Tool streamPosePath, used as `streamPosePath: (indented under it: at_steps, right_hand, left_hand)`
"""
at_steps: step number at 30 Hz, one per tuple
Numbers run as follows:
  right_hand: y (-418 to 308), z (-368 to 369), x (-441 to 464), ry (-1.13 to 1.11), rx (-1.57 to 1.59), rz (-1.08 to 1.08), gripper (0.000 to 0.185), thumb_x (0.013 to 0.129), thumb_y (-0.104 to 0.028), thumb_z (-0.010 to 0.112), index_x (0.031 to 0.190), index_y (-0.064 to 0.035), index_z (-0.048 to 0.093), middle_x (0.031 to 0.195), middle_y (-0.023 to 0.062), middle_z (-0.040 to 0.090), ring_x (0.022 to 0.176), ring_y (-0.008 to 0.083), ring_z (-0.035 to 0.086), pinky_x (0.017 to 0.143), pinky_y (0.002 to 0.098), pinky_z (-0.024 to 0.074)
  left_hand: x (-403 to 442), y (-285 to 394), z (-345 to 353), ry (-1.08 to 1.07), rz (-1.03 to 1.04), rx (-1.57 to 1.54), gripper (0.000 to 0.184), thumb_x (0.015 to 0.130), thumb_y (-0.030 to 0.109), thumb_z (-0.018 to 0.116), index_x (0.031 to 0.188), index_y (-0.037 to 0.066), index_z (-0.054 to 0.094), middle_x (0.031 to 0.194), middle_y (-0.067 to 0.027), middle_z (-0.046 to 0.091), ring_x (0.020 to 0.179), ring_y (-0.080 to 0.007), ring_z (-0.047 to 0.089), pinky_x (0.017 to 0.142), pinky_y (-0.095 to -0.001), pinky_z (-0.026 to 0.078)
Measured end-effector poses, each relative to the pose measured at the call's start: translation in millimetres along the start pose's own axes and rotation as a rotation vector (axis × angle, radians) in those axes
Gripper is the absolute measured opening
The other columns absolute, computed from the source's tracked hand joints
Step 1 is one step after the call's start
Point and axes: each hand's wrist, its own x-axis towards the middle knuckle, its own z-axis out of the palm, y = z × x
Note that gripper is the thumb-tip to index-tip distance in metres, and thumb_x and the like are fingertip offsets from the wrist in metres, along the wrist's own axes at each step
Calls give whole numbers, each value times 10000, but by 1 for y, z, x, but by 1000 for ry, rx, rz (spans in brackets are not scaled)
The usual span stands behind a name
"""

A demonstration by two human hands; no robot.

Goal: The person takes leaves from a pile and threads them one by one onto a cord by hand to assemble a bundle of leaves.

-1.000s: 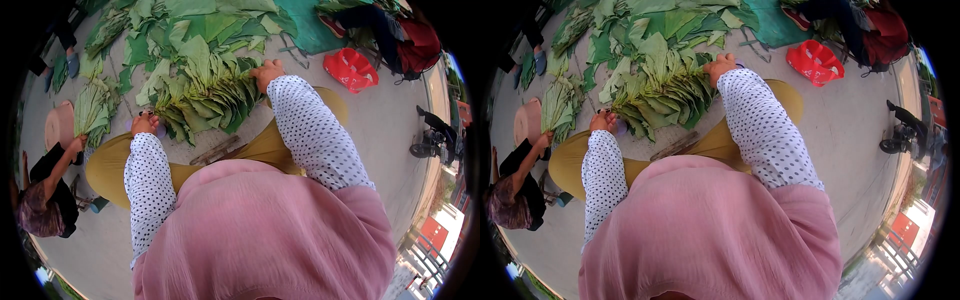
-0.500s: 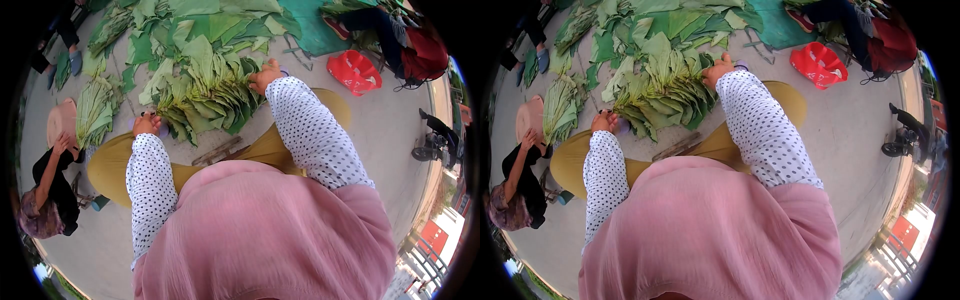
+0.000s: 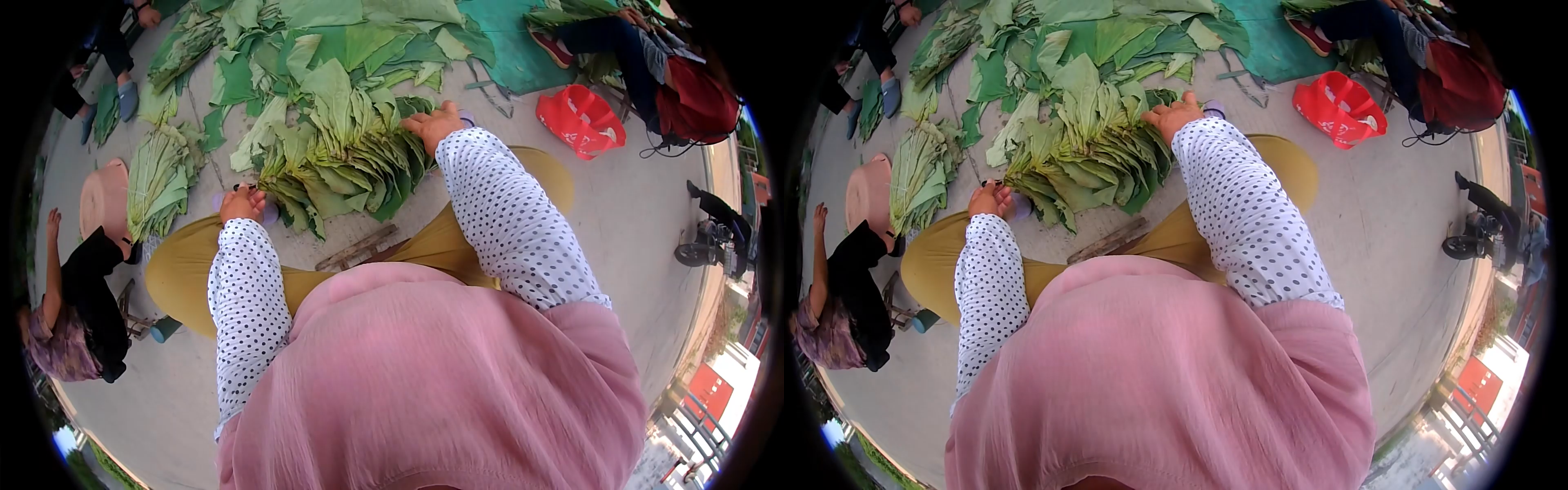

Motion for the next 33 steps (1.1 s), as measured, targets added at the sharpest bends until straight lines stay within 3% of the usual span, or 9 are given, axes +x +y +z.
streamPosePath:
  at_steps: [4,12,16,19,25,30,33]
  right_hand:
    - [3,10,3,74,-40,-33,509,807,-109,570,1279,-280,489,1209,-10,575,1048,194,577,1005,410,257]
    - [-3,-4,-6,14,36,34,306,835,-250,572,1133,-184,586,1086,23,607,1025,207,571,933,412,302]
    - [-1,2,2,15,5,85,301,842,-232,562,1137,-175,589,1076,20,610,1021,202,568,927,407,309]
    - [-1,2,5,-65,-33,95,339,879,-203,523,1213,-154,549,1186,32,576,1119,209,521,990,427,269]
    - [-4,10,7,117,-73,-55,447,829,-126,550,1261,-238,537,1169,-11,601,1058,183,542,933,397,295]
    - [-6,1,11,-48,31,9,445,847,-190,545,1288,-235,517,1161,-21,613,1056,198,554,946,398,276]
    - [-13,1,12,-13,56,5,405,873,-258,537,1276,-216,523,1148,6,620,1043,214,568,961,411,264]
  left_hand:
    - [-2,1,0,1,2,9,186,907,147,578,1008,51,456,841,-119,633,620,-206,644,471,-301,518]
    - [3,-2,-1,-14,-2,7,179,907,142,579,1006,52,460,830,-116,629,629,-209,646,478,-305,523]
    - [-2,0,1,6,0,-7,170,906,138,581,997,52,465,825,-112,627,628,-206,641,476,-299,514]
    - [-6,2,3,19,2,-11,170,905,133,582,997,51,466,824,-110,627,628,-202,637,475,-295,508]
    - [-6,1,3,21,0,-10,180,902,135,585,1006,50,466,827,-111,626,632,-199,635,483,-298,508]
    - [-5,2,2,19,-11,10,202,898,141,589,1026,47,465,843,-116,628,634,-200,636,485,-302,507]
    - [-8,4,3,45,-3,9,209,901,141,585,1041,43,465,855,-119,629,636,-202,637,485,-303,506]
